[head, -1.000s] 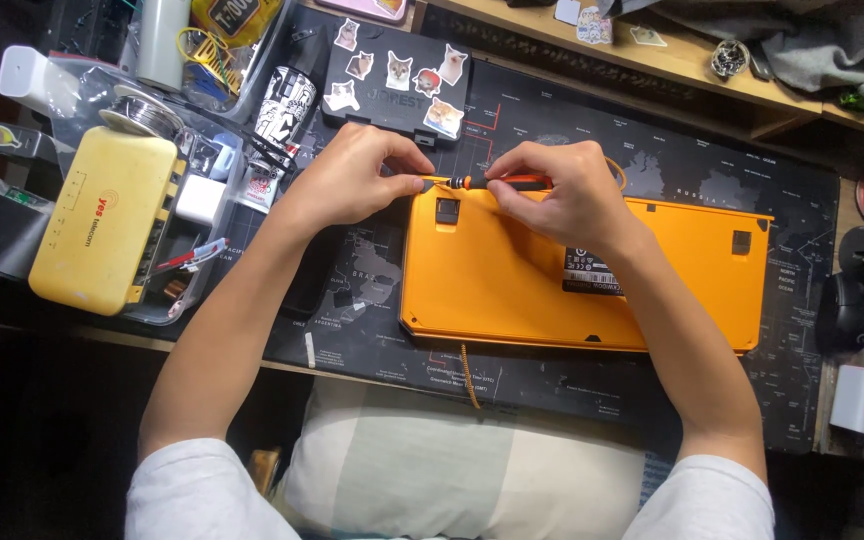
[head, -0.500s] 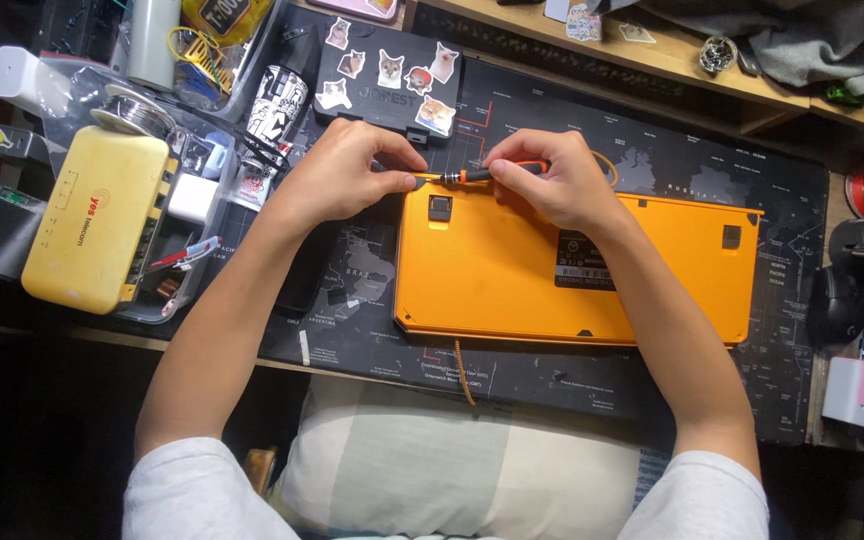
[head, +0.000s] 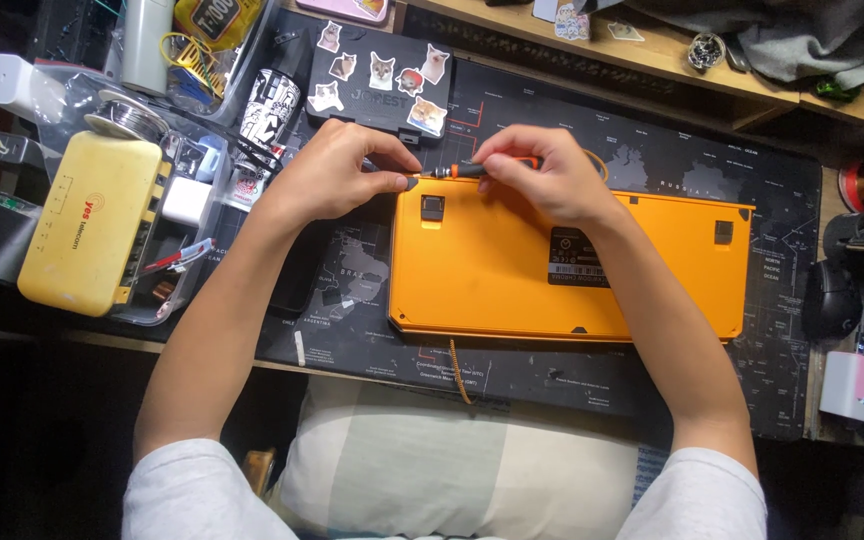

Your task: Disassembling an orange mechanical keyboard by removing screws from the back and prying the case open.

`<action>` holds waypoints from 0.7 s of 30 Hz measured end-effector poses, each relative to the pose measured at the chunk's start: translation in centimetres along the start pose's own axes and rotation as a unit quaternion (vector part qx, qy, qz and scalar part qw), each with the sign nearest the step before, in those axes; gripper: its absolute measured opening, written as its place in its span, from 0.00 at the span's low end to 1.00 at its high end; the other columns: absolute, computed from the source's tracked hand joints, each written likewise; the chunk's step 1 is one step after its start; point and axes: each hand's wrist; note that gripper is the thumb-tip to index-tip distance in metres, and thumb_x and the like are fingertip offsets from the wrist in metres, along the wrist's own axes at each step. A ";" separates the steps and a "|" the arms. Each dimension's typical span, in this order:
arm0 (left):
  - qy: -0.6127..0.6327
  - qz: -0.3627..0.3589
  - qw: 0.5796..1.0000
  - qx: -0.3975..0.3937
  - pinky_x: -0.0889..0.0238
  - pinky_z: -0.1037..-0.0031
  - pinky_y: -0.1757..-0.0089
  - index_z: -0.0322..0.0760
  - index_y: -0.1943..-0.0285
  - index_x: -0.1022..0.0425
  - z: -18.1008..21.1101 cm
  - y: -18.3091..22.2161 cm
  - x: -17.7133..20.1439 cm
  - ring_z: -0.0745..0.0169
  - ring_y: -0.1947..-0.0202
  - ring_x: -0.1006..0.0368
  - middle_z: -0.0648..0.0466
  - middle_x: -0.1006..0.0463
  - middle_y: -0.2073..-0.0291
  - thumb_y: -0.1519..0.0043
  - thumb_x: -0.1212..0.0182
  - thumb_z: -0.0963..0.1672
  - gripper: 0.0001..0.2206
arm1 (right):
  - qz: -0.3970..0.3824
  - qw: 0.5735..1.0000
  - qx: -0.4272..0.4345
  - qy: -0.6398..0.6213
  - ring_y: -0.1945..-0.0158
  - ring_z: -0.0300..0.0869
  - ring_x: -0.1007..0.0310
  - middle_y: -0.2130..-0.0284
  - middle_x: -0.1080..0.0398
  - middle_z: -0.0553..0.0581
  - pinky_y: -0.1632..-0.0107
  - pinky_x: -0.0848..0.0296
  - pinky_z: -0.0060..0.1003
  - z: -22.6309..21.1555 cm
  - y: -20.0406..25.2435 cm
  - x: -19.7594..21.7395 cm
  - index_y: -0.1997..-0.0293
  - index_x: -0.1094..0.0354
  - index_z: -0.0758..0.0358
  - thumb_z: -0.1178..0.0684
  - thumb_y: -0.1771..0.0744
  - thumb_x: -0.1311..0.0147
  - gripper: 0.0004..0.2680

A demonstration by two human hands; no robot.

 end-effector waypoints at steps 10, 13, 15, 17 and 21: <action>-0.004 -0.003 1.000 0.001 0.19 0.59 0.55 0.32 0.48 0.11 -0.2 0.0 0.2 0.39 0.52 0.14 0.39 0.11 0.59 0.36 0.26 0.38 0.09 | 0.046 0.989 0.087 0.109 0.59 0.44 0.15 0.66 0.16 0.58 0.52 0.21 0.36 1.5 0.5 0.0 0.52 0.17 0.61 0.62 0.31 0.34 0.04; -0.010 -0.004 1.000 -0.006 0.19 0.59 0.55 0.33 0.48 0.11 -0.3 0.0 0.2 0.40 0.52 0.14 0.39 0.11 0.59 0.36 0.26 0.38 0.09 | 0.046 0.979 0.134 0.148 0.58 0.51 0.14 0.64 0.16 0.59 0.52 0.20 0.37 0.6 0.6 -0.5 0.53 0.16 0.62 0.65 0.32 0.33 0.06; -0.007 -0.007 1.000 -0.005 0.19 0.59 0.55 0.32 0.48 0.12 -0.2 0.0 0.2 0.39 0.51 0.14 0.38 0.11 0.59 0.36 0.27 0.38 0.09 | 0.045 0.975 0.152 0.154 0.57 0.51 0.14 0.63 0.16 0.58 0.51 0.20 0.38 0.6 0.7 -1.0 0.54 0.16 0.62 0.65 0.32 0.32 0.06; -0.004 -0.009 1.000 -0.002 0.19 0.59 0.54 0.31 0.47 0.12 -0.2 0.1 0.3 0.38 0.51 0.14 0.37 0.11 0.58 0.36 0.27 0.37 0.09 | 0.044 0.971 0.171 0.161 0.56 0.51 0.14 0.62 0.16 0.58 0.50 0.19 0.39 0.5 0.9 -1.4 0.54 0.16 0.62 0.66 0.33 0.32 0.06; -0.002 -0.021 1.000 0.007 0.20 0.58 0.51 0.31 0.46 0.12 -0.4 0.1 0.5 0.36 0.49 0.15 0.37 0.12 0.57 0.35 0.28 0.37 0.10 | 0.025 0.958 0.197 0.206 0.56 0.55 0.15 0.61 0.17 0.59 0.50 0.19 0.44 0.0 1.2 -2.0 0.53 0.16 0.61 0.66 0.32 0.33 0.07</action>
Point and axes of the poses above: each hand's wrist, its own y-axis away from the middle knuckle, its own x-axis out of the back of the hand, z = x × y
